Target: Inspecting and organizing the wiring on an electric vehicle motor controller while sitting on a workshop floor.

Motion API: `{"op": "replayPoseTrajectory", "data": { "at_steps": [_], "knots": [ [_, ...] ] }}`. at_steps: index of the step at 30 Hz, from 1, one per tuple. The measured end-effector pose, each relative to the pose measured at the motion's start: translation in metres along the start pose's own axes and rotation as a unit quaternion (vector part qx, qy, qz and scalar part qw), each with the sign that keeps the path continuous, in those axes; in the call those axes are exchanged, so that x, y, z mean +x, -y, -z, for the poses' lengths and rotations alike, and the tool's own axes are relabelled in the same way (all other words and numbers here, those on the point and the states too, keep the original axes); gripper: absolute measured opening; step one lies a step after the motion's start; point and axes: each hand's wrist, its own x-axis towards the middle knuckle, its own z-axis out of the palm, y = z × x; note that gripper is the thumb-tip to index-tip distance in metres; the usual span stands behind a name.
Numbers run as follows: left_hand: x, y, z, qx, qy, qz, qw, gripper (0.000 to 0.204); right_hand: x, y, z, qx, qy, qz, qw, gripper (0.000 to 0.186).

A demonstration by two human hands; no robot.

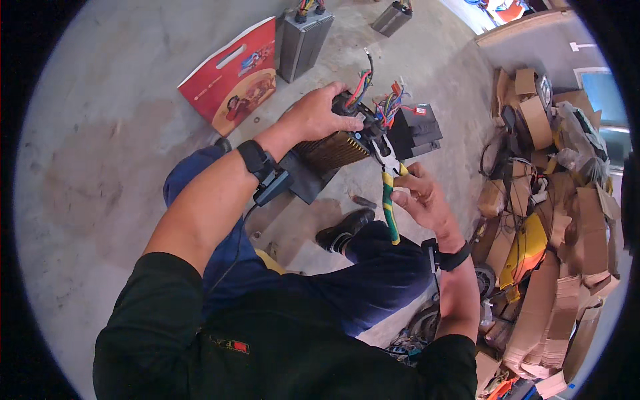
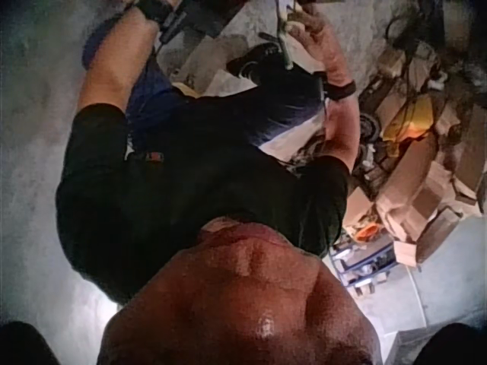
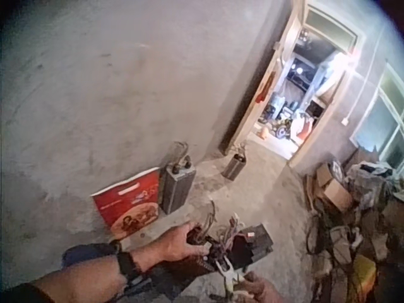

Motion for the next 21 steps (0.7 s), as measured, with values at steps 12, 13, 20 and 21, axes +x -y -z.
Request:
{"op": "replayPoseTrajectory", "data": {
  "at_steps": [12, 13, 20, 21],
  "knots": [
    [-0.005, -0.011, 0.006, 0.042, 0.019, 0.033, 0.998, 0.083, 0.025, -0.009, 0.037, 0.086, 0.109, -0.050, 0.989, 0.004],
    [-0.006, -0.010, 0.008, 0.045, 0.019, 0.035, 0.998, 0.083, 0.025, -0.009, 0.032, 0.089, 0.109, -0.049, 0.989, 0.004],
    [-0.004, -0.034, 0.009, 0.069, 0.041, 0.046, 0.996, 0.078, -0.014, -0.017, 0.034, 0.083, 0.084, -0.044, 0.992, 0.016],
    [-0.006, -0.039, 0.012, 0.076, 0.048, 0.063, 0.994, 0.077, -0.020, -0.013, 0.040, 0.069, 0.099, -0.047, 0.992, 0.017]
  ]
}}
